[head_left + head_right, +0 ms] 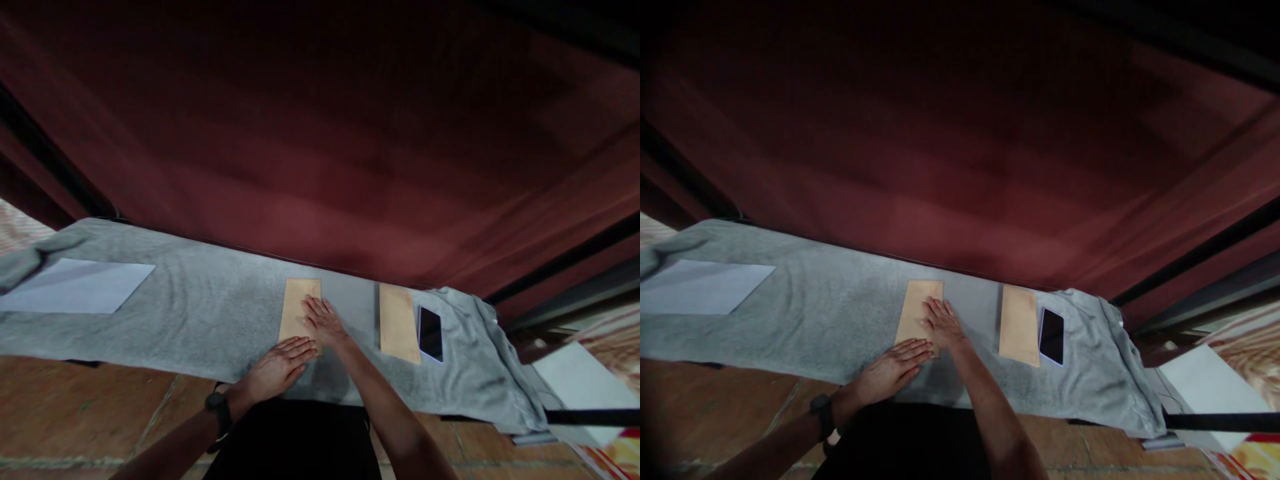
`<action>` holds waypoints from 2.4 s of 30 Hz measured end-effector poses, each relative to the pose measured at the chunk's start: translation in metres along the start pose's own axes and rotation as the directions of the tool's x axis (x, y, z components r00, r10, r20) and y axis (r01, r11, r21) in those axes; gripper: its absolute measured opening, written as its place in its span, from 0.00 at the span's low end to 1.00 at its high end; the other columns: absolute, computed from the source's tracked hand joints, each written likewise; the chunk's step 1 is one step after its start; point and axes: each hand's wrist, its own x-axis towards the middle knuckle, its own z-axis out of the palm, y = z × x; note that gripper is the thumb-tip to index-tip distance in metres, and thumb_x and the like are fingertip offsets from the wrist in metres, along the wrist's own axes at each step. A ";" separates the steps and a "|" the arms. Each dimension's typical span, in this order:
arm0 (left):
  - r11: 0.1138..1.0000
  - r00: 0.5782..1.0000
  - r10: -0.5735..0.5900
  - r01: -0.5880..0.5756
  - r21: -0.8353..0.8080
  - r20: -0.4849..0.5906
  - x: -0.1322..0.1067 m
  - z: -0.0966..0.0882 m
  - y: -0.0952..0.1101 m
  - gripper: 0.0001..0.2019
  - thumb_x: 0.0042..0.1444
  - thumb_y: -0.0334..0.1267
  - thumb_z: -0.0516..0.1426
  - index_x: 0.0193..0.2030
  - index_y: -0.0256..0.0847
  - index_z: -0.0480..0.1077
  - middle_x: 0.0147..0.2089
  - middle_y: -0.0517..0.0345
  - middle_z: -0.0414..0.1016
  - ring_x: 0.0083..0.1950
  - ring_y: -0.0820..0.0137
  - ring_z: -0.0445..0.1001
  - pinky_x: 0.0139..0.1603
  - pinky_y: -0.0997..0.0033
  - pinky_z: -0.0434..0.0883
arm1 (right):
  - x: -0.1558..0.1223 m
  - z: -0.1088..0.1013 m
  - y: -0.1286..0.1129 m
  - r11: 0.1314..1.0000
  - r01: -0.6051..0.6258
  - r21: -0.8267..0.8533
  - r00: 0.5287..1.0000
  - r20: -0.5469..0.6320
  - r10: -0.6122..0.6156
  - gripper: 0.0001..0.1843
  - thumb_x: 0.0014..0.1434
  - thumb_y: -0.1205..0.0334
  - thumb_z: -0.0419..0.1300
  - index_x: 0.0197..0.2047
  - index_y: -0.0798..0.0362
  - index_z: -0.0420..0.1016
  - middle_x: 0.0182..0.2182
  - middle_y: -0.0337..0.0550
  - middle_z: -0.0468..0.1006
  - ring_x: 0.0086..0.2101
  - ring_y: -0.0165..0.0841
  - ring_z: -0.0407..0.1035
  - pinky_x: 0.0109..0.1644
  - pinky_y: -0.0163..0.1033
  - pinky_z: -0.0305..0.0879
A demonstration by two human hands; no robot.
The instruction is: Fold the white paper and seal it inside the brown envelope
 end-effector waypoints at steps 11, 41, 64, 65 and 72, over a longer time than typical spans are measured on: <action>0.999 1.000 -0.010 0.009 -0.034 -0.006 0.000 0.001 -0.001 0.20 0.68 0.37 0.50 0.65 0.50 0.66 0.68 0.57 0.67 0.69 0.65 0.65 0.70 0.55 0.63 | 0.049 0.009 0.016 0.973 -0.229 0.031 0.970 -0.072 0.230 0.32 0.72 0.53 0.47 0.74 0.55 0.46 0.70 0.52 0.54 0.69 0.39 0.48 0.72 0.53 0.40; 0.994 0.993 -0.026 0.014 -0.108 -0.115 0.000 -0.003 -0.003 0.16 0.68 0.37 0.50 0.57 0.49 0.74 0.59 0.57 0.77 0.61 0.67 0.73 0.64 0.61 0.70 | -0.102 -0.002 -0.046 0.997 0.050 0.063 0.994 -0.097 -0.044 0.30 0.74 0.51 0.45 0.73 0.53 0.47 0.70 0.46 0.55 0.68 0.34 0.50 0.73 0.49 0.45; 0.940 0.988 -0.157 0.154 0.304 -0.016 0.080 0.013 -0.094 0.26 0.70 0.47 0.40 0.73 0.51 0.51 0.74 0.61 0.55 0.75 0.63 0.49 0.73 0.52 0.47 | -0.104 -0.004 -0.051 0.987 0.011 0.158 0.989 -0.146 0.012 0.28 0.71 0.50 0.51 0.70 0.53 0.59 0.67 0.46 0.62 0.66 0.35 0.55 0.73 0.48 0.44; 0.946 0.990 -0.140 0.133 0.295 0.000 0.077 0.013 -0.090 0.26 0.70 0.47 0.39 0.73 0.51 0.50 0.75 0.61 0.54 0.75 0.65 0.49 0.73 0.54 0.47 | -0.103 -0.003 -0.050 0.985 0.000 0.171 0.989 -0.146 0.025 0.28 0.70 0.51 0.52 0.69 0.53 0.60 0.66 0.46 0.63 0.66 0.35 0.56 0.73 0.48 0.45; 0.972 0.996 -0.059 0.042 0.232 0.066 0.054 0.021 -0.063 0.27 0.71 0.46 0.38 0.74 0.47 0.48 0.75 0.59 0.52 0.76 0.68 0.47 0.75 0.59 0.44 | -0.101 -0.001 -0.045 0.962 -0.040 0.271 0.981 -0.173 0.089 0.25 0.67 0.57 0.57 0.66 0.52 0.66 0.64 0.45 0.67 0.63 0.35 0.61 0.72 0.46 0.50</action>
